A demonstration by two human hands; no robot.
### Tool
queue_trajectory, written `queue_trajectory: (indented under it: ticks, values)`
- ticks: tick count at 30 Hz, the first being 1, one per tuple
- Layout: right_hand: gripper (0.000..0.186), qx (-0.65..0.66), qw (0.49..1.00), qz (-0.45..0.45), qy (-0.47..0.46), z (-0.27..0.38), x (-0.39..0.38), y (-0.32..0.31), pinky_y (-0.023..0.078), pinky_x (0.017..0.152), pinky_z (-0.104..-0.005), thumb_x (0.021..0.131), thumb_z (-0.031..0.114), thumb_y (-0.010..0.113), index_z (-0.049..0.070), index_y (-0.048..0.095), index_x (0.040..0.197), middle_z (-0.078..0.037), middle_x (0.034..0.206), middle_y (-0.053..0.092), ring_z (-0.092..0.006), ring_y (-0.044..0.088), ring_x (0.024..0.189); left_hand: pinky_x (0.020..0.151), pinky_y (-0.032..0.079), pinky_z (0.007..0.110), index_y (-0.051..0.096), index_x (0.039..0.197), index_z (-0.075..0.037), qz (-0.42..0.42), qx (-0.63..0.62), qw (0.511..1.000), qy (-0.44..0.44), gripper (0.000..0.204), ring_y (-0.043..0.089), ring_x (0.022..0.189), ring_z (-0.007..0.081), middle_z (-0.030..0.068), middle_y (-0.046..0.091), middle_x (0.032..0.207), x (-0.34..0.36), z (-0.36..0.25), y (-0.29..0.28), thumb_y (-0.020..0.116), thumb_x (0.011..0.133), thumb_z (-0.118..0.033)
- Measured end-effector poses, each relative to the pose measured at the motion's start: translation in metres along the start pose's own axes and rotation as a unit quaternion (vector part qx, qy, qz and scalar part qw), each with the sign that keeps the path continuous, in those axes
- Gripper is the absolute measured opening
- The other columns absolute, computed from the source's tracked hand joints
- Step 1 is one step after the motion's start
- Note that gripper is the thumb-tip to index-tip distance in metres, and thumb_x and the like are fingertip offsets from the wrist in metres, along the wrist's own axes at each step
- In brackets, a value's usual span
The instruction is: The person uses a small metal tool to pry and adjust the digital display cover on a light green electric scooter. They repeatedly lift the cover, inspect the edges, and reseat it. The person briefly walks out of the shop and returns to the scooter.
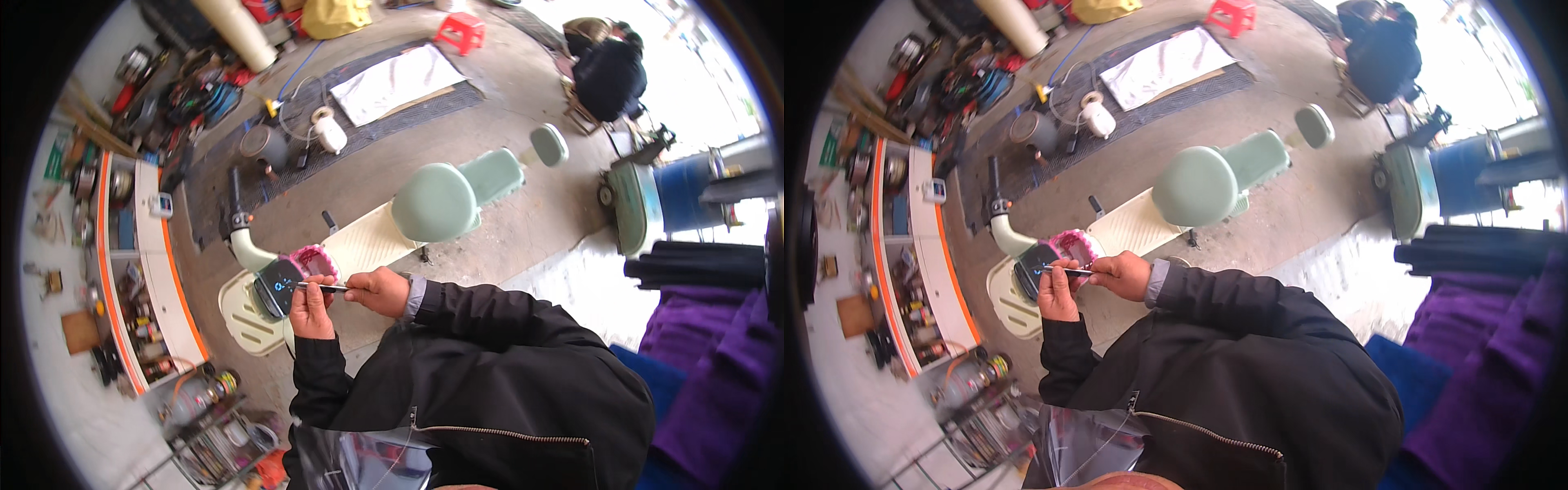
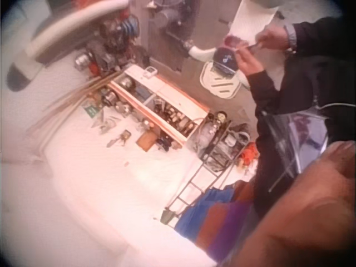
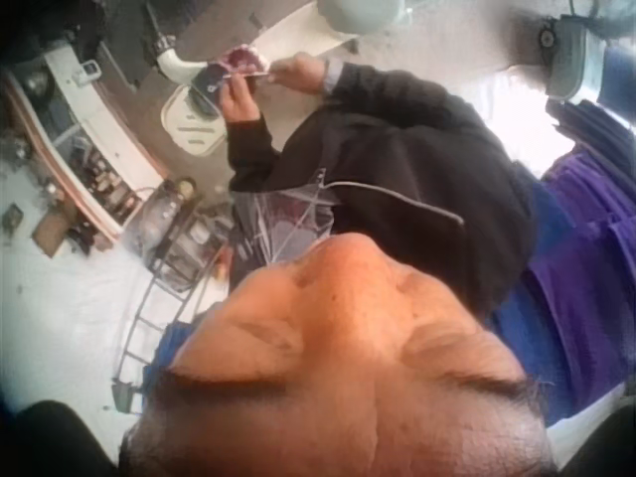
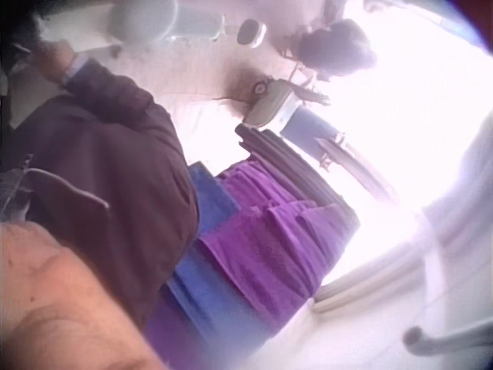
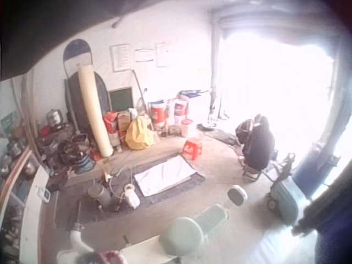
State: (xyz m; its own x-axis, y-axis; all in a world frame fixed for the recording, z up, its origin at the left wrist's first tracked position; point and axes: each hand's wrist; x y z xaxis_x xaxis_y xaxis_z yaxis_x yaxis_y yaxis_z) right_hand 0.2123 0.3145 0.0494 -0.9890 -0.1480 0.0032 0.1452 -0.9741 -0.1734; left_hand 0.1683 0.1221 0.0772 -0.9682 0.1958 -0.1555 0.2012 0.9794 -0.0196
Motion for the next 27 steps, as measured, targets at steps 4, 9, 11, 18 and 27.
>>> queue_trajectory:
  ticks: [4,9,11,18,27]
  values:
    - [0.030,-0.033,0.995,-0.079,0.056,0.009,-0.046,-0.005,0.054,0.068,-0.0411,0.105,0.035,0.070,0.005,0.073,0.101,-0.017,0.078,0.069,-0.0334,0.067,0.071,0.081,0.052,0.023,0.071,0.117,-0.009,0.059,0.038,0.997,0.016,0.028,0.065,0.092,0.0061,-0.0012,0.076,0.107,-0.009,-0.005,0.025,0.056,0.115,-0.033]
    - [0.039,0.034,0.986,-0.113,0.120,0.004,-0.103,-0.010,0.052,0.068,-0.0360,0.107,0.042,0.067,0.005,0.073,0.100,-0.008,0.074,0.067,-0.0198,0.064,0.070,0.081,0.054,0.026,0.069,0.114,-0.006,0.159,0.013,0.983,0.085,0.029,0.067,0.093,0.0094,0.0015,0.073,0.103,-0.023,-0.014,0.067,0.054,0.116,-0.030]
    - [0.037,0.115,0.965,-0.122,0.202,-0.005,-0.123,-0.017,0.052,0.070,-0.0326,0.110,0.039,0.062,0.005,0.073,0.104,-0.002,0.080,0.065,-0.0129,0.061,0.075,0.079,0.055,0.026,0.065,0.118,-0.005,0.150,0.001,0.986,0.072,0.029,0.065,0.089,0.0095,0.0013,0.069,0.097,-0.026,-0.019,0.082,0.052,0.116,-0.031]
    - [0.016,0.232,0.950,-0.171,0.124,-0.024,-0.148,-0.062,0.051,0.081,-0.0302,0.108,0.008,0.059,0.004,0.074,0.111,-0.002,0.097,0.064,-0.0137,0.060,0.089,0.060,0.042,0.019,0.065,0.120,-0.004,0.232,-0.061,0.970,-0.032,0.037,0.047,0.067,0.0032,-0.0060,0.052,0.082,-0.023,-0.045,0.106,0.047,0.118,-0.036]
    - [0.020,0.143,0.973,-0.147,-0.106,0.039,-0.101,-0.184,0.052,0.085,-0.0293,0.097,-0.006,0.072,0.000,0.080,0.115,-0.006,0.105,0.061,-0.0163,0.061,0.095,0.065,0.041,0.019,0.069,0.131,-0.002,0.224,-0.029,0.968,-0.108,0.045,0.046,0.076,0.0032,-0.0049,0.057,0.093,-0.041,-0.082,0.154,0.054,0.114,-0.042]
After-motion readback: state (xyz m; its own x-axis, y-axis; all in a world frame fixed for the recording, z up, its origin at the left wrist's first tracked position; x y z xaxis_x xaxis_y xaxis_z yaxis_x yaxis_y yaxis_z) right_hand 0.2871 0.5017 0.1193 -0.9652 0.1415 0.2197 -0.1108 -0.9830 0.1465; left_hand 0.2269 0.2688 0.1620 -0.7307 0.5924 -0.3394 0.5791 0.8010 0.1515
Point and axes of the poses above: each hand's wrist, its own x-axis towards the middle knuckle, its own y-axis out of the palm, z = x × y
